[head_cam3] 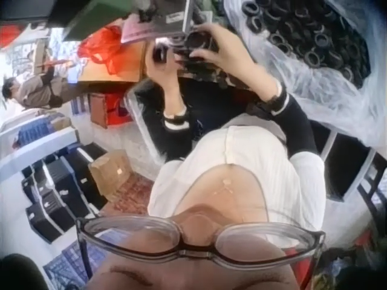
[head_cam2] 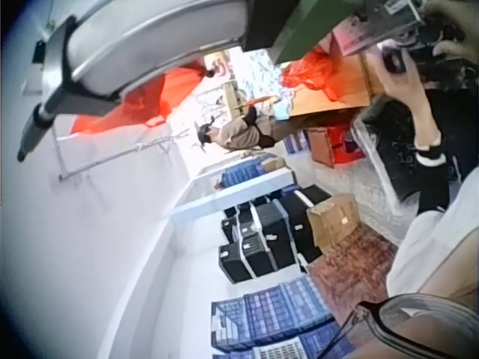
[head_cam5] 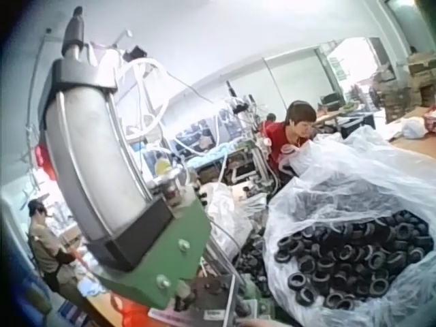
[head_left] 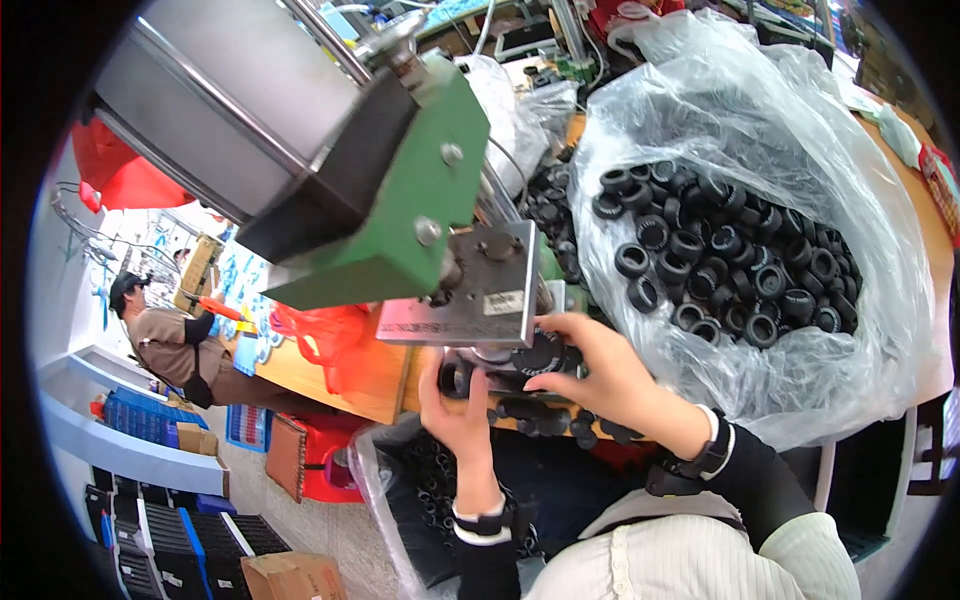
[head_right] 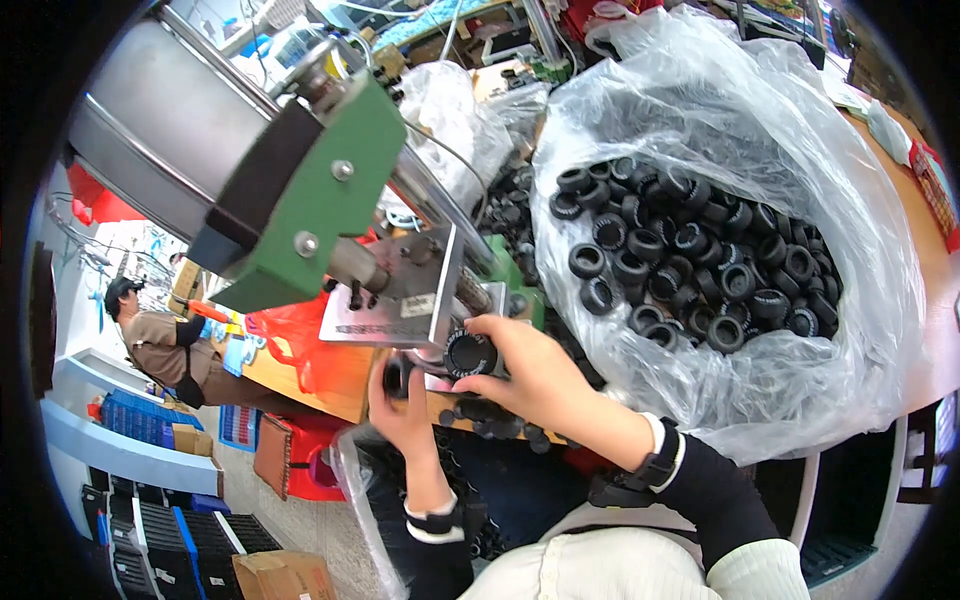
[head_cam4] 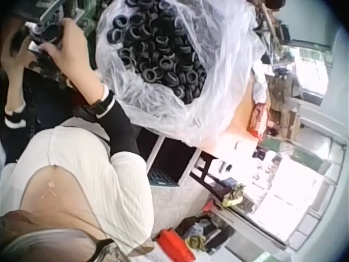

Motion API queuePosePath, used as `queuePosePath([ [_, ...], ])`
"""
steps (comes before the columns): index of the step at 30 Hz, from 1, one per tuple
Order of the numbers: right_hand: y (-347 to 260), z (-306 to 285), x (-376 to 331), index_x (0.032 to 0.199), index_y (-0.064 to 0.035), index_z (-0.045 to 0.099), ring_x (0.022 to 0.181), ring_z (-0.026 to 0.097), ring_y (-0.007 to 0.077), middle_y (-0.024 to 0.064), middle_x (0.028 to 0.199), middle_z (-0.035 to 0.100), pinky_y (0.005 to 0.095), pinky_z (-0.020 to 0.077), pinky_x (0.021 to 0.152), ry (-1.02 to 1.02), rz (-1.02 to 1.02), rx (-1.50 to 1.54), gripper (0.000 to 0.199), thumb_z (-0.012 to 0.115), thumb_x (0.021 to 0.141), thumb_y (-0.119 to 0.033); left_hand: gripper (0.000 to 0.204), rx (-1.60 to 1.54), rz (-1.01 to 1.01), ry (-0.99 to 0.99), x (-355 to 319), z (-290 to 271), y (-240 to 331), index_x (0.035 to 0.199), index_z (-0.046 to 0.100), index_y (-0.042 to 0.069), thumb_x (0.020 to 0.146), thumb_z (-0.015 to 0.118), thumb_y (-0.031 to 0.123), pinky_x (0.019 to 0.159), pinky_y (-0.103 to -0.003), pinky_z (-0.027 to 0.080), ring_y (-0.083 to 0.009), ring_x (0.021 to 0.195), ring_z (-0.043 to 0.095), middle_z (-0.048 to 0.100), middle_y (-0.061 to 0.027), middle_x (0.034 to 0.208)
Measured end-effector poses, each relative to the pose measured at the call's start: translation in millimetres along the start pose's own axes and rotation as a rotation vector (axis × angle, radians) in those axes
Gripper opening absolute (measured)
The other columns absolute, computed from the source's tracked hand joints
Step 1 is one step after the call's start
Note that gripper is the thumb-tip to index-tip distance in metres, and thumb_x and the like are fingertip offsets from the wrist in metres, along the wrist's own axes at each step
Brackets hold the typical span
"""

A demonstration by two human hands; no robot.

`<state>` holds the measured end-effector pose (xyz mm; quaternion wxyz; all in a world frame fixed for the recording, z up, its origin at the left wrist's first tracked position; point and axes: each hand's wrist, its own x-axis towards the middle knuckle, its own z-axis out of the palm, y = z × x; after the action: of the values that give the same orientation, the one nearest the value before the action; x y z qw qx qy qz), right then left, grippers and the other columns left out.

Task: Pressing rubber tire components onto a metal base using a manual press machine.

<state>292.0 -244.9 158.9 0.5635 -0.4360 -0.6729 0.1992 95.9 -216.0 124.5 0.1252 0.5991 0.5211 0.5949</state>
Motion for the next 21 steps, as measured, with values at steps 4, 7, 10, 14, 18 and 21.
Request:
queuePosePath([
  [4,3,25,11,0.114,-0.0008,0.052,0.092,0.060,0.0360,0.0178,0.098,0.061,0.0420,0.0497,0.077,-0.054,-0.032,-0.120,0.053,0.076,0.074,-0.028,0.047,0.150,-0.202,0.095,-42,-72,-74,0.117,0.057,-0.005,0.075,0.075,0.009,0.094,-0.036,0.044,-0.0272,0.103,0.060,0.062,-0.0171,0.115],
  [7,0,41,22,0.111,0.0000,0.054,0.092,0.060,0.0365,0.0182,0.096,0.061,0.0426,0.0499,0.077,-0.042,-0.031,-0.138,0.048,0.074,0.076,-0.026,0.068,0.395,-0.250,0.121,-64,-102,-114,0.133,0.043,-0.006,0.080,0.074,0.020,0.105,-0.041,0.034,-0.0346,0.125,0.045,0.044,-0.0240,0.136],
  [10,-8,35,31,0.108,0.0008,0.056,0.091,0.059,0.0369,0.0176,0.093,0.061,0.0433,0.0500,0.077,-0.102,0.039,-0.152,0.044,0.073,0.077,-0.025,0.070,0.409,-0.186,0.003,-55,-92,-116,0.138,0.037,-0.007,0.083,0.071,0.022,0.108,-0.042,0.029,-0.0374,0.130,0.040,0.041,-0.0257,0.139],
  [14,-12,6,9,0.129,-0.0024,0.047,0.106,0.055,0.0397,0.0200,0.118,0.057,0.0417,0.0474,0.089,-0.053,-0.005,-0.086,0.066,0.077,0.075,-0.023,0.044,0.204,0.081,-0.242,6,-28,-96,0.130,0.048,-0.006,0.092,0.056,0.013,0.107,-0.042,0.031,-0.0379,0.127,0.043,0.049,-0.0240,0.134],
  [18,11,-49,-17,0.126,-0.0020,0.050,0.109,0.055,0.0362,0.0174,0.122,0.057,0.0417,0.0454,0.093,0.095,0.088,-0.376,0.060,0.076,0.075,-0.018,0.032,-0.189,-0.079,-0.493,39,21,-160,0.122,0.055,-0.003,0.093,0.051,0.009,0.093,-0.036,0.044,-0.0247,0.108,0.057,0.059,-0.0149,0.117],
  [21,61,-88,-21,0.121,-0.0012,0.053,0.108,0.054,0.0347,0.0157,0.118,0.056,0.0403,0.0451,0.092,0.024,0.191,-0.573,0.051,0.073,0.076,-0.015,0.032,-0.289,-0.164,-0.494,15,62,-158,0.122,0.055,-0.003,0.093,0.050,0.009,0.093,-0.036,0.044,-0.0243,0.107,0.057,0.059,-0.0148,0.117],
])
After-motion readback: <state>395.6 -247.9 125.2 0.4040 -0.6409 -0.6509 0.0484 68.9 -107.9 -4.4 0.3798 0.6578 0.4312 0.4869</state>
